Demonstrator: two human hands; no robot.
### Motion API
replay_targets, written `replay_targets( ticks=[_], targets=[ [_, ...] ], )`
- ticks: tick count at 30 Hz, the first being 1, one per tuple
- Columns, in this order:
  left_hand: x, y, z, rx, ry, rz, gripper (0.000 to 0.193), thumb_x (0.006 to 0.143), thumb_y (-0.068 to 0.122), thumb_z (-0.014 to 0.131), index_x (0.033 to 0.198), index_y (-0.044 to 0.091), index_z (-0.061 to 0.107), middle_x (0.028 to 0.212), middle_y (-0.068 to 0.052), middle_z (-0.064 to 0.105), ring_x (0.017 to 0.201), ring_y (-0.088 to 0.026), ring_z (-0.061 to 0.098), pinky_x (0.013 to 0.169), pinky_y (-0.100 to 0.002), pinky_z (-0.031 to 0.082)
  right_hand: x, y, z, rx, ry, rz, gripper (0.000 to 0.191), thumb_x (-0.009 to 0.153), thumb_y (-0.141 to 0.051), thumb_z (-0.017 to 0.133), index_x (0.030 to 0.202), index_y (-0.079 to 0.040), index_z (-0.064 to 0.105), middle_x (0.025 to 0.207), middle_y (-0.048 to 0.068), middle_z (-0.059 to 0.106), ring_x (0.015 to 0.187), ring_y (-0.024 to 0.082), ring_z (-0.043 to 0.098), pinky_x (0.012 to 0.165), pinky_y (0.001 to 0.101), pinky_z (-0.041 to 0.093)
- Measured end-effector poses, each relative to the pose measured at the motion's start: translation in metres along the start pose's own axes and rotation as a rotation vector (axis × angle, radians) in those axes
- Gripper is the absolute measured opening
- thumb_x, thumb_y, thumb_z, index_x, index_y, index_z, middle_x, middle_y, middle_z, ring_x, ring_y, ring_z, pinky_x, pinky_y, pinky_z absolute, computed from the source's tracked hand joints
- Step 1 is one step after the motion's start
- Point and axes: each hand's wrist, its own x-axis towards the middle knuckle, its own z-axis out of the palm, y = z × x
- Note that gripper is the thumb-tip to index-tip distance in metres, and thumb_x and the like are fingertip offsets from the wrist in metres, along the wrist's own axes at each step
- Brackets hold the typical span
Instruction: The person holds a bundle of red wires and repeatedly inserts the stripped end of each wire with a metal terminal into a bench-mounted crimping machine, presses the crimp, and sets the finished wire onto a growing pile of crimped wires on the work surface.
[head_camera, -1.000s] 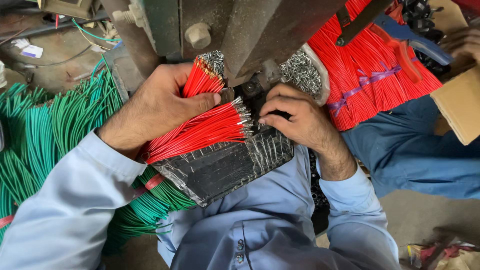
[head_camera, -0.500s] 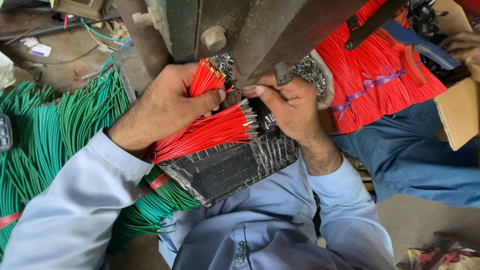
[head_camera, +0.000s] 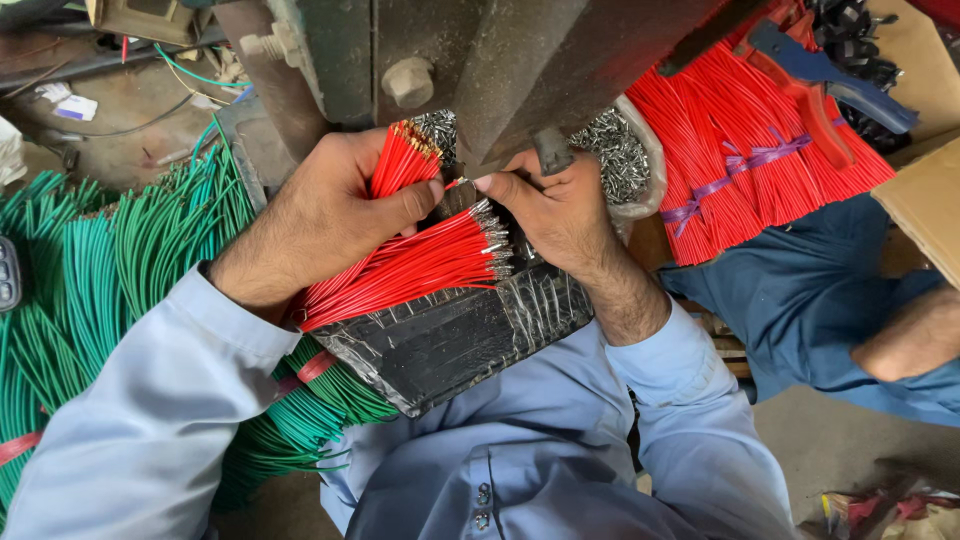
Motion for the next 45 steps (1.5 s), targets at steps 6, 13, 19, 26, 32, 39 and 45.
replay_targets(
  ticks=[6, 13, 19, 26, 32, 39, 45],
  targets=[
    [0.000, 0.003, 0.002, 0.003, 0.002, -0.047, 0.014, 0.097, 0.014, 0.068, 0.098, 0.000, 0.067, 0.073, 0.001, 0.065, 0.069, -0.005, 0.059, 0.061, -0.027, 0.053, 0.000, -0.003, -0.003, -0.043, -0.036, -0.022, 0.011, 0.098, -0.007, 0.076, 0.093, 0.003, 0.072, 0.083, 0.004, 0.072, 0.077, 0.006, 0.065, 0.068, 0.0241, 0.054],
    [-0.002, 0.005, 0.004, 0.060, -0.046, 0.061, 0.017, 0.091, 0.013, 0.073, 0.100, 0.000, 0.065, 0.079, 0.001, 0.067, 0.075, -0.006, 0.061, 0.068, -0.027, 0.054, -0.016, -0.030, -0.026, 0.098, -0.165, -0.139, 0.010, 0.102, -0.002, 0.070, 0.111, 0.002, 0.072, 0.108, 0.010, 0.076, 0.102, 0.015, 0.074, 0.090, 0.0307, 0.061],
    [0.000, 0.000, 0.004, 0.018, -0.047, -0.002, 0.017, 0.098, 0.017, 0.071, 0.098, 0.001, 0.069, 0.075, 0.001, 0.066, 0.071, -0.005, 0.058, 0.064, -0.028, 0.054, -0.029, -0.033, -0.059, -0.471, -0.309, -0.100, 0.020, 0.085, -0.007, 0.080, 0.104, -0.001, 0.076, 0.100, 0.009, 0.067, 0.095, 0.021, 0.067, 0.083, 0.0334, 0.054],
    [-0.001, 0.004, 0.006, -0.126, -0.067, -0.093, 0.014, 0.096, 0.014, 0.072, 0.101, 0.001, 0.071, 0.081, 0.004, 0.069, 0.076, -0.003, 0.060, 0.067, -0.024, 0.055, -0.034, -0.021, -0.061, -0.343, -0.272, 0.009, 0.013, 0.086, -0.008, 0.080, 0.091, -0.002, 0.070, 0.092, 0.003, 0.064, 0.086, 0.014, 0.065, 0.076, 0.0289, 0.053],
    [-0.002, 0.003, 0.001, -0.195, -0.078, -0.077, 0.016, 0.096, 0.013, 0.072, 0.106, 0.002, 0.069, 0.086, 0.003, 0.070, 0.079, -0.003, 0.061, 0.070, -0.024, 0.056, -0.029, -0.012, -0.061, -0.225, -0.254, 0.101, 0.009, 0.092, -0.004, 0.075, 0.095, -0.003, 0.066, 0.098, 0.004, 0.073, 0.078, 0.011, 0.061, 0.068, 0.0270, 0.050],
    [-0.001, 0.000, -0.001, -0.170, -0.064, -0.047, 0.016, 0.097, 0.013, 0.072, 0.107, 0.001, 0.069, 0.086, 0.003, 0.070, 0.081, -0.003, 0.062, 0.072, -0.024, 0.057, -0.023, 0.011, -0.049, 0.110, -0.103, 0.213, 0.008, 0.101, 0.000, 0.068, 0.106, 0.001, 0.063, 0.097, 0.009, 0.072, 0.082, 0.013, 0.068, 0.071, 0.0249, 0.055],
    [0.000, 0.003, 0.000, -0.124, -0.031, -0.067, 0.015, 0.097, 0.014, 0.070, 0.104, 0.001, 0.070, 0.082, 0.002, 0.069, 0.077, -0.003, 0.060, 0.068, -0.026, 0.055, -0.007, 0.009, -0.025, 0.293, -0.047, 0.052, 0.009, 0.105, -0.002, 0.065, 0.111, 0.002, 0.069, 0.106, 0.009, 0.077, 0.099, 0.015, 0.077, 0.090, 0.0301, 0.064]
  ],
)
